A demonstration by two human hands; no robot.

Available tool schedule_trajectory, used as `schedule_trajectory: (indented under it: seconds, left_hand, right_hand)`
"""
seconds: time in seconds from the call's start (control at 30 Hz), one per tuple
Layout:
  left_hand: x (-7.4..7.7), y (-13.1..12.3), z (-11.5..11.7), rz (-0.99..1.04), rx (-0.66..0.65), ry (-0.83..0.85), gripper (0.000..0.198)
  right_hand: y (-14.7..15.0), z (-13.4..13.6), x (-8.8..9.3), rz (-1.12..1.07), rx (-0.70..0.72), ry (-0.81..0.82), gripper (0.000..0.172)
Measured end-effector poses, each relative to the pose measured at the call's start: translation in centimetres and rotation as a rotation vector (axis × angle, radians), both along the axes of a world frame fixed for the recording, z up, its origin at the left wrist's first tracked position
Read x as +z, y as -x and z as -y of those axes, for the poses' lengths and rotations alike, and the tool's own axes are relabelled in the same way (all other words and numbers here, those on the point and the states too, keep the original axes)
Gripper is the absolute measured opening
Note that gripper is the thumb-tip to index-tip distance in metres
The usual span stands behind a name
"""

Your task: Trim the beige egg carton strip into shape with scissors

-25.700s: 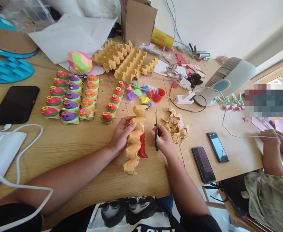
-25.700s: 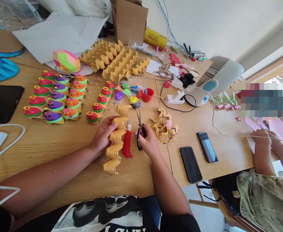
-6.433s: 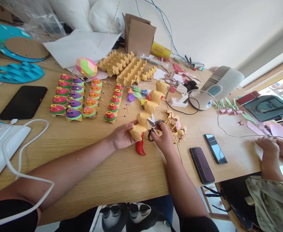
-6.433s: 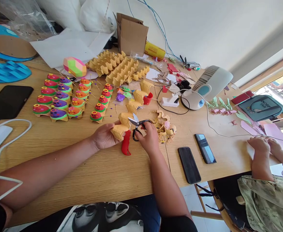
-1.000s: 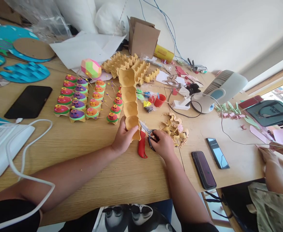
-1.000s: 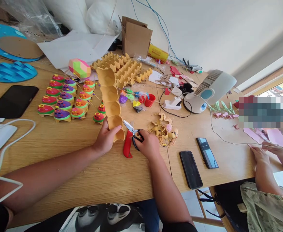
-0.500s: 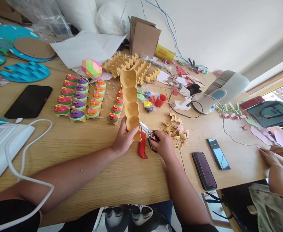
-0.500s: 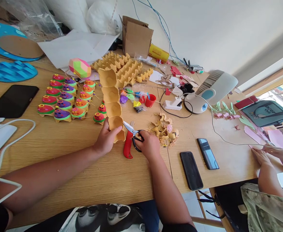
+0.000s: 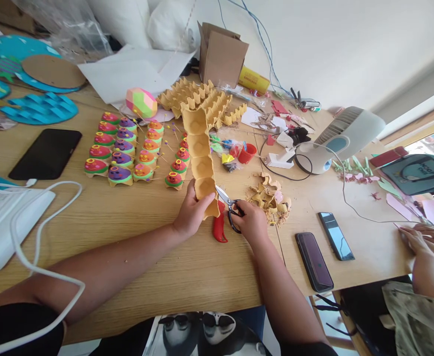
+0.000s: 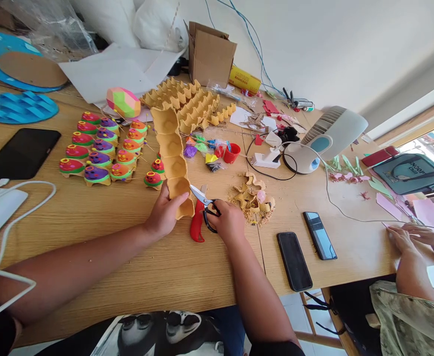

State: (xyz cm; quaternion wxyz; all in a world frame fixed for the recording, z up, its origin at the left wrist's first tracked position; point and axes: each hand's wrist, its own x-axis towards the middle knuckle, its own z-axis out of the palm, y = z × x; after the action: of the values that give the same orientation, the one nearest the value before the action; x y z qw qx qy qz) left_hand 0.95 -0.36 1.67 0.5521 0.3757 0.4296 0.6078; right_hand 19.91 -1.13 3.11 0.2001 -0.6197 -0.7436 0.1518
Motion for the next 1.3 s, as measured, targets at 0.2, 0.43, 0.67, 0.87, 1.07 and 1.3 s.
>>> schedule_trajectory:
  seconds: [0.2,0.43,0.67,0.87,1.07,1.3]
  left_hand:
    - [0.2,-0.1,0.0,0.032,0.010,0.025,0.046]
    - [0.3,-0.1,0.0,0.020,0.014,0.015,0.048]
    - [-0.1,0.0,-0.1,0.006,0.007,0.019,0.047]
    - [-0.3,-0.1,-0.1,0.031,0.002,0.041,0.046]
    - [-0.8,-0.1,-0.1,0.094,-0.027,0.036,0.047]
    - [-0.7,0.0,-0.1,0.074,-0.057,0.055,0.050]
  right_hand:
    - [0.0,0.0,-0.1,-0.002,0.001,0.011,0.027]
    - [-0.2,-0.1,-0.2,0.006,0.006,0.012,0.032]
    - [-0.2,-0.2,-0.5,0.002,0.011,0.020,0.033]
    - [-0.1,-0.2,-0.7,-0.044,0.016,0.034,0.035]
    - [0.0,-0.1,-0.7,-0.098,0.003,0.041,0.037]
    - [-0.4,-0.6,-0.4,-0.357,-0.140,0.048,0.051]
